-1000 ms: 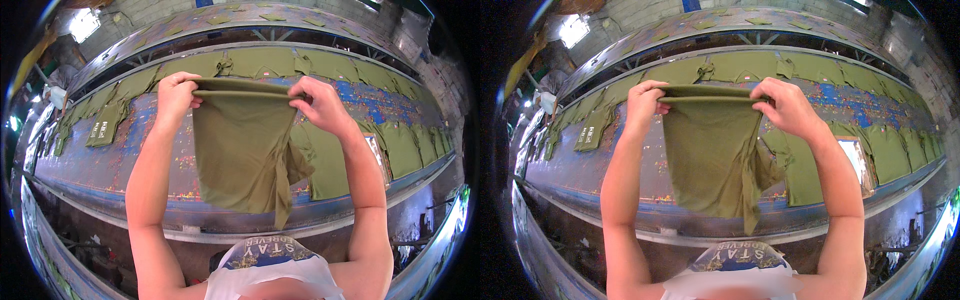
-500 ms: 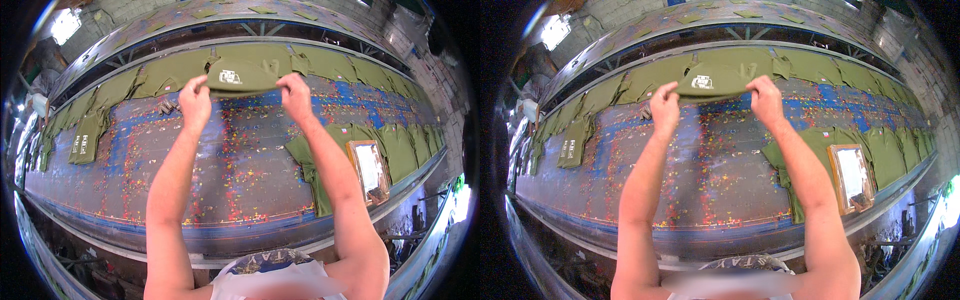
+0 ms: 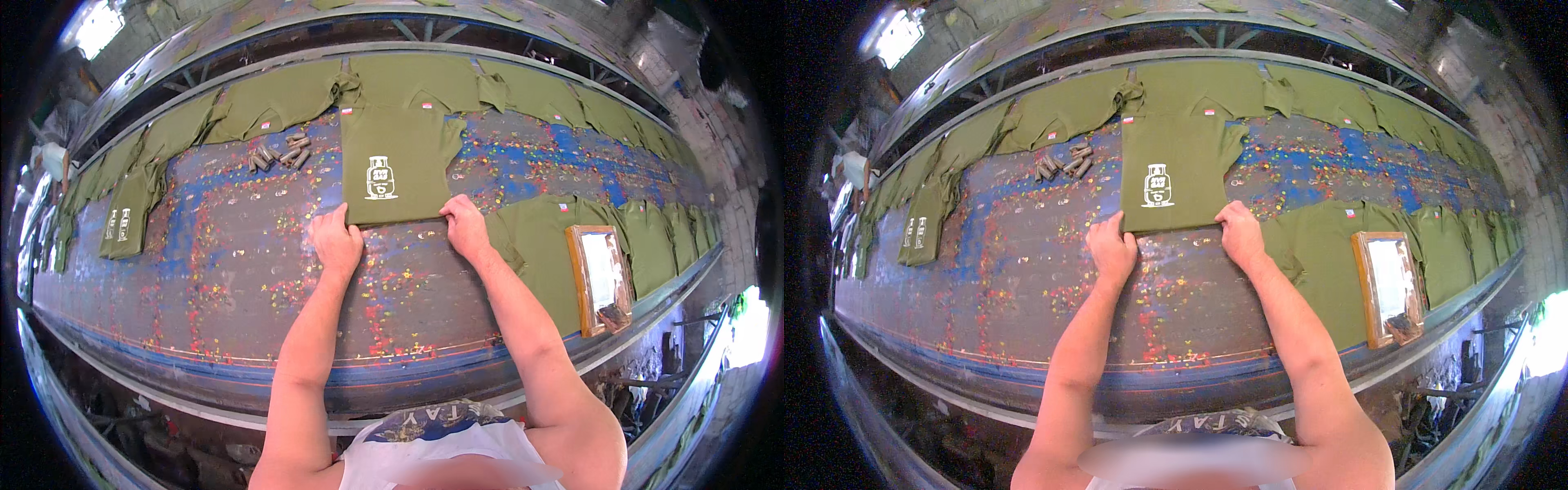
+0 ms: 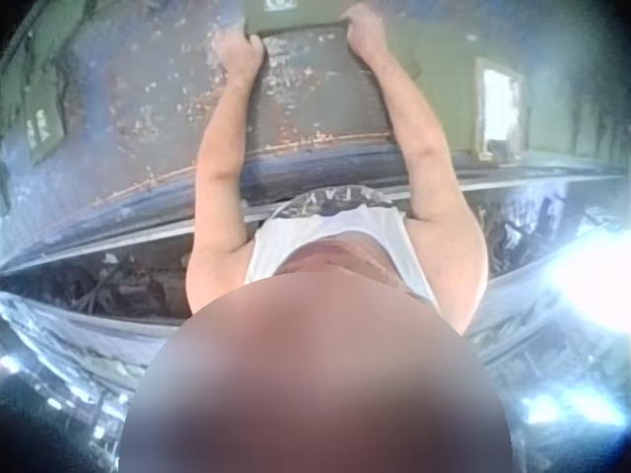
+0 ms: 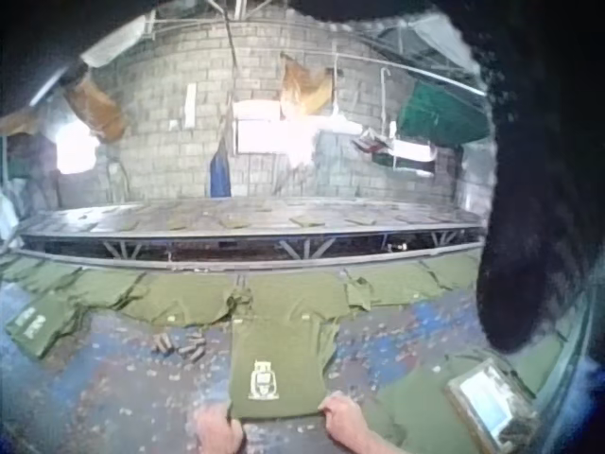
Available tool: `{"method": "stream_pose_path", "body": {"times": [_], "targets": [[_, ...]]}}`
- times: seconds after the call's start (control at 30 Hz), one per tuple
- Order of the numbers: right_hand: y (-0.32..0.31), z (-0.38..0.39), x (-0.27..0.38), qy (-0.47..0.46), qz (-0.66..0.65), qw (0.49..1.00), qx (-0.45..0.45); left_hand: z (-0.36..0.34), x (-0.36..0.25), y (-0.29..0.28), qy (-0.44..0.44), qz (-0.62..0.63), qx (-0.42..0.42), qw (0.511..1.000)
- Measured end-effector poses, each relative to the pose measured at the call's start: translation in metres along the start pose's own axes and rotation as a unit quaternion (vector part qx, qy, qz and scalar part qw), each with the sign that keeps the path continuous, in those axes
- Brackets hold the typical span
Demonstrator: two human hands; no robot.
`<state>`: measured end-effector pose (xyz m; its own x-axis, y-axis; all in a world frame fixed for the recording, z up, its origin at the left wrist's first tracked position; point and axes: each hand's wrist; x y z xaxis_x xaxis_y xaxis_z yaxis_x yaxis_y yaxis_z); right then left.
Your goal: The person repeatedly screen prints a white logo onto olive green t-shirts. They pull ink across a screen, lift the screen to reveal the printed logo, fold the shirt, and place it aside. The process is repeated for multiple shirts.
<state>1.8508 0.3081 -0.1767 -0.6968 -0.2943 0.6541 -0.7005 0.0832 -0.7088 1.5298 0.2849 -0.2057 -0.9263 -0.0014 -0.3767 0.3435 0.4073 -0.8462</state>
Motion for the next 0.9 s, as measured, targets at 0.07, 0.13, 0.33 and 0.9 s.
{"method": "stream_pose_path", "body": {"times": [0.07,0.13,0.33,0.9], "targets": [[-0.007,0.018,0.017,-0.074,0.021,0.996,-0.053,0.006,-0.003,-0.004,0.012,-0.029,-0.019,0.999],[-0.015,0.045,0.039,-0.1,0.043,0.993,-0.053,0.016,-0.008,-0.007,-0.026,-0.031,-0.029,0.999],[-0.058,0.155,0.096,-0.212,-0.015,0.977,0.038,0.038,0.004,-0.012,-0.015,-0.005,-0.058,0.998],[-0.309,0.303,0.001,-0.145,-0.014,0.976,-0.164,0.122,-0.185,-0.039,0.176,0.172,-0.11,0.963]]}}
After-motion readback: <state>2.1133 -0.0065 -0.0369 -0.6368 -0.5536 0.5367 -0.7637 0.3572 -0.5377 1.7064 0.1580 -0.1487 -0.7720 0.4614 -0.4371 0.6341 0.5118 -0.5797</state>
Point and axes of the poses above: each hand's wrist, its own z-axis away from the middle knuckle, its own y-axis out of the palm, x = y × z, and after that the axes turned 8 degrees about -z, right-handed
